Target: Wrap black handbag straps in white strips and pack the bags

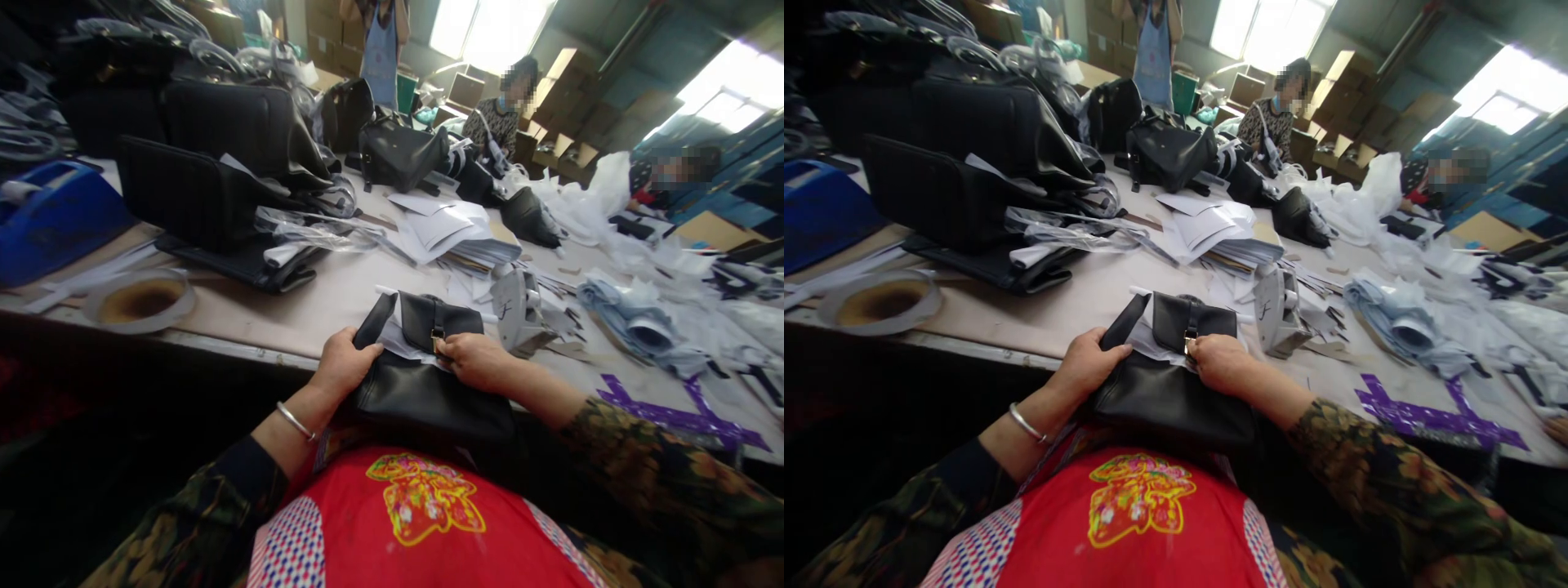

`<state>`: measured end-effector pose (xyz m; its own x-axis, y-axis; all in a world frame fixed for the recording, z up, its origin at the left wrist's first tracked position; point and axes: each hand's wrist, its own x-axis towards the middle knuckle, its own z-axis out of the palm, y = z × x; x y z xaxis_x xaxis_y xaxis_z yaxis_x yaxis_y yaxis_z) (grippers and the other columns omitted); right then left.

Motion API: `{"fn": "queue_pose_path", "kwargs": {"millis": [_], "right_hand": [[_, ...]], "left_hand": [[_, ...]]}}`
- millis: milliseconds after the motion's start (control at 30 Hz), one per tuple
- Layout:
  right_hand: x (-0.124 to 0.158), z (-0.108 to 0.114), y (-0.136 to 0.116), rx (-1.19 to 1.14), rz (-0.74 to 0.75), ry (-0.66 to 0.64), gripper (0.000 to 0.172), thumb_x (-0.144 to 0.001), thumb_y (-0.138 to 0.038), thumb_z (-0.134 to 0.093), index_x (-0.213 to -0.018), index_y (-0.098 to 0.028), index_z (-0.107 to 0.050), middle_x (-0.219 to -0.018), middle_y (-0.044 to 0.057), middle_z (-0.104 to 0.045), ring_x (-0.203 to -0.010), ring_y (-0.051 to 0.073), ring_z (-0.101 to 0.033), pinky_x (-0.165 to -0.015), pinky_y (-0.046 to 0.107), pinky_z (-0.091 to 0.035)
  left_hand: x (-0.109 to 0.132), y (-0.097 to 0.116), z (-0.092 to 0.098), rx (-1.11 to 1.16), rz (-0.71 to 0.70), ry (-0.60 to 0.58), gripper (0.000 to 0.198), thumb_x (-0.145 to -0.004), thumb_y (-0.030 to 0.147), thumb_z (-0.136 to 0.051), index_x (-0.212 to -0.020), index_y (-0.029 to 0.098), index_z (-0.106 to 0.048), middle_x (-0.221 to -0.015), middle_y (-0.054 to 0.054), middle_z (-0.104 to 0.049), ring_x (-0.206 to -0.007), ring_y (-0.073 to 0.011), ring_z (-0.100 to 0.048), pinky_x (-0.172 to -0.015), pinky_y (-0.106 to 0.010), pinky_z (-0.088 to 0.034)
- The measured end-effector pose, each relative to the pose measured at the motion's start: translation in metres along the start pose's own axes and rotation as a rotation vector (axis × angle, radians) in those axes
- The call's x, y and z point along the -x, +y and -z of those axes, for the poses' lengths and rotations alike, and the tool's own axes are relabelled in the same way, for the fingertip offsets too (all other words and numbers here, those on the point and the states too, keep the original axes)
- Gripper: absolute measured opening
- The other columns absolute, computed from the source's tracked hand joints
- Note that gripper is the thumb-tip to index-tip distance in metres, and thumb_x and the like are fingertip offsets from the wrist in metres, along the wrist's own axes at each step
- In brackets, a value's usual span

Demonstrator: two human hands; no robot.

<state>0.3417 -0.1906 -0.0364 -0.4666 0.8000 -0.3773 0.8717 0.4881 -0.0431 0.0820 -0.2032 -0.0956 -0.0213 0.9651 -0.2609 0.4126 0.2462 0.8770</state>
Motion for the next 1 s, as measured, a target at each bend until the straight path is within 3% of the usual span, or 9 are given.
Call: {"fn": "queue_pose_path", "kwargs": {"millis": [133,267,333,400,467,600,700,833,1000], "right_hand": [[0.001,0.001,-0.016,0.102,-0.039,-0.015,0.029,-0.089,-0.016,-0.053,-0.112,-0.017,-0.071,-0.104,0.015,-0.074,-0.09,0.028,-0.068,-0.069,0.033,-0.044],[0.004,0.003,-0.018,0.142,-0.028,0.002,0.033,-0.088,-0.013,-0.051,-0.117,-0.015,-0.069,-0.103,0.016,-0.073,-0.093,0.029,-0.067,-0.071,0.034,-0.045],[0.004,0.004,-0.014,0.159,0.0,0.03,0.032,-0.09,-0.017,-0.052,-0.117,-0.015,-0.069,-0.099,0.015,-0.072,-0.091,0.028,-0.066,-0.072,0.035,-0.045],[0.004,0.004,-0.01,0.165,0.024,0.068,0.028,-0.092,-0.024,-0.054,-0.113,-0.015,-0.071,-0.094,0.014,-0.071,-0.088,0.028,-0.064,-0.075,0.036,-0.046],[0.003,0.004,-0.006,0.152,0.041,0.115,0.025,-0.092,-0.029,-0.058,-0.107,-0.017,-0.074,-0.096,0.013,-0.069,-0.091,0.028,-0.063,-0.08,0.037,-0.047],[0.0,0.005,-0.001,-0.019,0.055,0.198,0.019,-0.089,-0.026,-0.062,-0.099,-0.019,-0.078,-0.114,0.011,-0.067,-0.101,0.025,-0.063,-0.093,0.035,-0.049],[-0.003,0.008,0.004,-0.154,0.047,0.228,0.02,-0.092,-0.029,-0.062,-0.098,-0.021,-0.079,-0.111,0.009,-0.07,-0.099,0.022,-0.066,-0.093,0.033,-0.051],[-0.006,0.012,0.013,-0.233,0.083,0.23,0.016,-0.085,-0.029,-0.07,-0.097,-0.022,-0.078,-0.107,0.006,-0.072,-0.096,0.022,-0.068,-0.092,0.033,-0.052],[-0.008,0.005,0.024,-0.283,0.11,0.257,0.023,-0.079,-0.019,-0.07,-0.101,-0.023,-0.078,-0.11,0.006,-0.072,-0.098,0.022,-0.069,-0.094,0.034,-0.052]], "left_hand": [[0.0,0.004,0.005,-0.137,-0.096,0.007,0.028,-0.08,0.037,-0.07,-0.097,0.016,-0.068,-0.091,-0.009,-0.072,-0.088,-0.0271,-0.069,-0.08,-0.037,-0.056],[0.004,0.031,0.016,-0.388,-0.527,0.26,0.037,-0.086,0.03,-0.064,-0.12,0.014,-0.062,-0.117,-0.016,-0.064,-0.115,-0.0318,-0.058,-0.102,-0.045,-0.047],[0.001,0.05,0.016,-0.487,-0.808,0.153,0.029,-0.091,0.027,-0.058,-0.117,0.018,-0.065,-0.118,-0.013,-0.064,-0.115,-0.0291,-0.058,-0.104,-0.042,-0.045],[-0.008,0.065,0.01,-0.589,-1.038,-0.101,0.02,-0.092,0.024,-0.057,-0.107,0.019,-0.069,-0.113,-0.01,-0.067,-0.11,-0.0267,-0.06,-0.101,-0.039,-0.045],[-0.021,0.072,0.001,-0.698,-1.146,-0.293,0.016,-0.087,0.021,-0.063,-0.099,0.018,-0.072,-0.109,-0.011,-0.07,-0.109,-0.0277,-0.061,-0.1,-0.04,-0.044],[-0.048,0.067,-0.016,-0.811,-1.112,-0.423,0.013,-0.082,0.02,-0.07,-0.093,0.017,-0.075,-0.107,-0.011,-0.073,-0.106,-0.0284,-0.065,-0.096,-0.04,-0.045],[-0.056,0.062,-0.019,-0.857,-1.115,-0.434,0.012,-0.088,0.022,-0.066,-0.093,0.016,-0.075,-0.105,-0.011,-0.074,-0.101,-0.0256,-0.068,-0.089,-0.035,-0.048],[-0.053,0.063,-0.018,-0.9,-1.046,-0.355,0.021,-0.096,0.027,-0.058,-0.094,0.014,-0.073,-0.095,-0.012,-0.075,-0.087,-0.0244,-0.072,-0.075,-0.032,-0.051],[-0.05,0.068,-0.019,-0.863,-0.941,-0.264,0.024,-0.097,0.032,-0.056,-0.093,0.015,-0.072,-0.094,-0.012,-0.076,-0.087,-0.0273,-0.073,-0.067,-0.033,-0.051]]}}
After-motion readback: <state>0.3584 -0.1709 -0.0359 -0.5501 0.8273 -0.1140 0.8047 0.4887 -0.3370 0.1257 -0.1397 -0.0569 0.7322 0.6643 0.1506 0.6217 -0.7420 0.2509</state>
